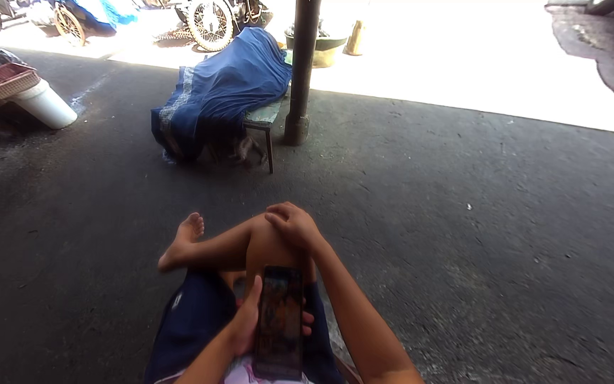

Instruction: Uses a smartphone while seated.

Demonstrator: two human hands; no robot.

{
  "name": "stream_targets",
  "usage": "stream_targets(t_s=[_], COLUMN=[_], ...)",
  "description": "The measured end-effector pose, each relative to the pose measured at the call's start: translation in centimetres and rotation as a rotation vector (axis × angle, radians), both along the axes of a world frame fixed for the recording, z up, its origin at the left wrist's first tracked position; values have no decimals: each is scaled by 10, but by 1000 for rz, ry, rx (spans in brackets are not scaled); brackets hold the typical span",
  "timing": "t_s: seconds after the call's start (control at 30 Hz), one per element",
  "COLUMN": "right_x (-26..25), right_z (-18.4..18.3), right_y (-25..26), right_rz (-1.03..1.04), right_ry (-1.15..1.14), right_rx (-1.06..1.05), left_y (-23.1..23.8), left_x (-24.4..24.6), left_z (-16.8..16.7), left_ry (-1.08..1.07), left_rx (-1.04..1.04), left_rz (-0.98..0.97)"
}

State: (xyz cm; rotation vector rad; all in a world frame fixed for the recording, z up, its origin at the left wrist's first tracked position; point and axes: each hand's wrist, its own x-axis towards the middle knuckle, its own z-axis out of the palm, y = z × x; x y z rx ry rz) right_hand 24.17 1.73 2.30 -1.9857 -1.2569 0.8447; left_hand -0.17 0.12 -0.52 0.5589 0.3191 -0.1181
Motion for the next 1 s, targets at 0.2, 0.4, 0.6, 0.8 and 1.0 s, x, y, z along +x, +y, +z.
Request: stream_targets(t_s=[0.2,0.4,0.6,0.8,1.0], right_x=[0,0,0,0,0], right_z=[-1,-2,-1,0,0], right_y=[0,0,0,0,0], right_rz=[0,-2,-6,-1,0], right_ry=[-5,-7,-4,-5,-8], right_rx=[4,2,2,-5,-8], left_y=[0,1,1,1,1], left_x=[1,1,1,1,1], left_z=[1,0,1,1,-1], left_ry=[8,8,16,19,8], left_rx=[9,8,5,9,0], left_rz=[-3,-10,-7,-5,-8])
